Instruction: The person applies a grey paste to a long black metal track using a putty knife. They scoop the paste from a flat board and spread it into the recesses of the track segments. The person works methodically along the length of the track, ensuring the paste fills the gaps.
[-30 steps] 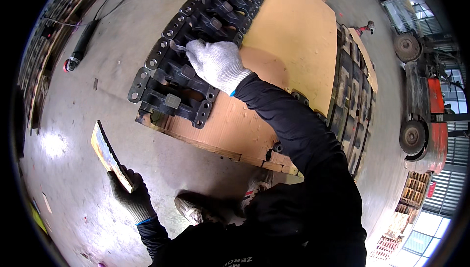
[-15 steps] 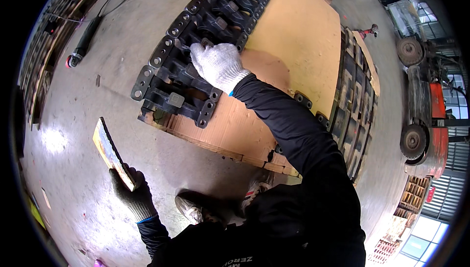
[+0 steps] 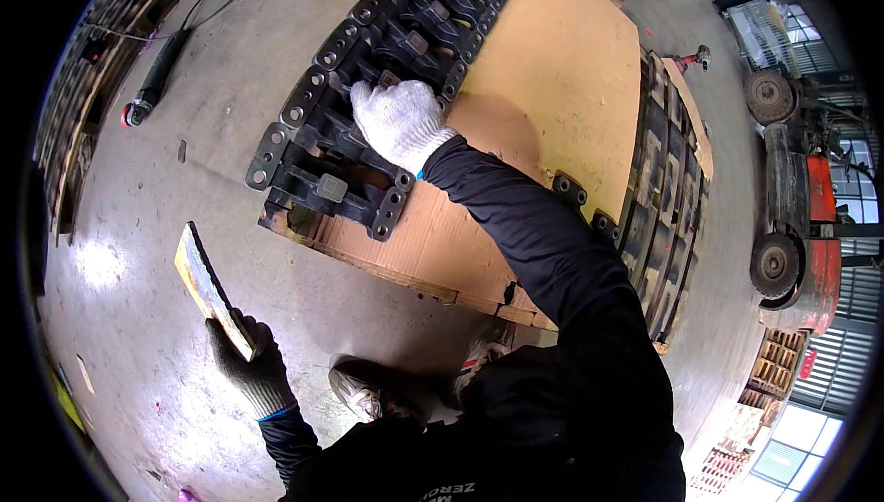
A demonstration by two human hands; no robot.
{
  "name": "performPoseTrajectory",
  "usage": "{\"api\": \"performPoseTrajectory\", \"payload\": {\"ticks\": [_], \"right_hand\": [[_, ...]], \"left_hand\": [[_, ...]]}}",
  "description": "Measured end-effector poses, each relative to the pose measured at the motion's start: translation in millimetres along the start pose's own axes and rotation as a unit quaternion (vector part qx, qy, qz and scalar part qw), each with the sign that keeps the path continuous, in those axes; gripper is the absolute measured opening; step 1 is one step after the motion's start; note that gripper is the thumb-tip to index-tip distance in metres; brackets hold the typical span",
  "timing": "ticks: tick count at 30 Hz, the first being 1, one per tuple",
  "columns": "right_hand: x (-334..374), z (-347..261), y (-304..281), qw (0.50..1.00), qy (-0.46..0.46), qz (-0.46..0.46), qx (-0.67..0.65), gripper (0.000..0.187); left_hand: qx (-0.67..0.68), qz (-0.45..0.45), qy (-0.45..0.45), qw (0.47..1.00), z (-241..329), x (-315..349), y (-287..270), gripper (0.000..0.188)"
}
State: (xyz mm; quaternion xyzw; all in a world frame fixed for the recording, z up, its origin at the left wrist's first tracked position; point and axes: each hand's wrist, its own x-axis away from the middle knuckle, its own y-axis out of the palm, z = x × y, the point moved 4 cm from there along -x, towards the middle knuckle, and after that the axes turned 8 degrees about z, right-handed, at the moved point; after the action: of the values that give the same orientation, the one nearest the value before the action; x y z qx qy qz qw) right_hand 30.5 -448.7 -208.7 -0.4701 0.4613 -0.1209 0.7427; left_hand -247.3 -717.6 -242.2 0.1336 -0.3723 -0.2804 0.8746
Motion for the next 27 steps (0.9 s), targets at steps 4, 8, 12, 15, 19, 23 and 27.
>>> {"api": "performPoseTrajectory", "payload": {"ticks": [4,8,12,15,19,23,27], "right_hand": [[-4,-1,-2,1.0,0.007,-0.025,-0.016,0.018],[-9,-1,1,0.999,0.011,-0.044,-0.003,0.017],[-16,3,10,0.996,0.051,-0.067,-0.035,0.019],[-14,2,-13,0.995,0.065,-0.057,-0.045,0.021],[-3,17,-33,0.995,0.066,-0.007,-0.068,0.014],[0,16,-32,0.997,0.051,-0.016,-0.047,0.014],[-1,11,-25,0.998,0.044,-0.024,-0.037,0.014]], "left_hand": [[-0.018,0.02,0.007,1.0,1,0,-1,0.032],[-0.023,0.036,0.018,0.999,0,7,7,0.032],[0.003,0.061,0.002,0.998,0,11,11,0.032],[-0.01,-0.02,0.007,1.0,4,4,-9,0.032],[0.002,0.055,0.005,0.998,8,14,8,0.032],[0.006,0.055,0.008,0.998,6,16,13,0.032],[0.007,0.006,-0.003,1.0,4,11,6,0.032]]}}
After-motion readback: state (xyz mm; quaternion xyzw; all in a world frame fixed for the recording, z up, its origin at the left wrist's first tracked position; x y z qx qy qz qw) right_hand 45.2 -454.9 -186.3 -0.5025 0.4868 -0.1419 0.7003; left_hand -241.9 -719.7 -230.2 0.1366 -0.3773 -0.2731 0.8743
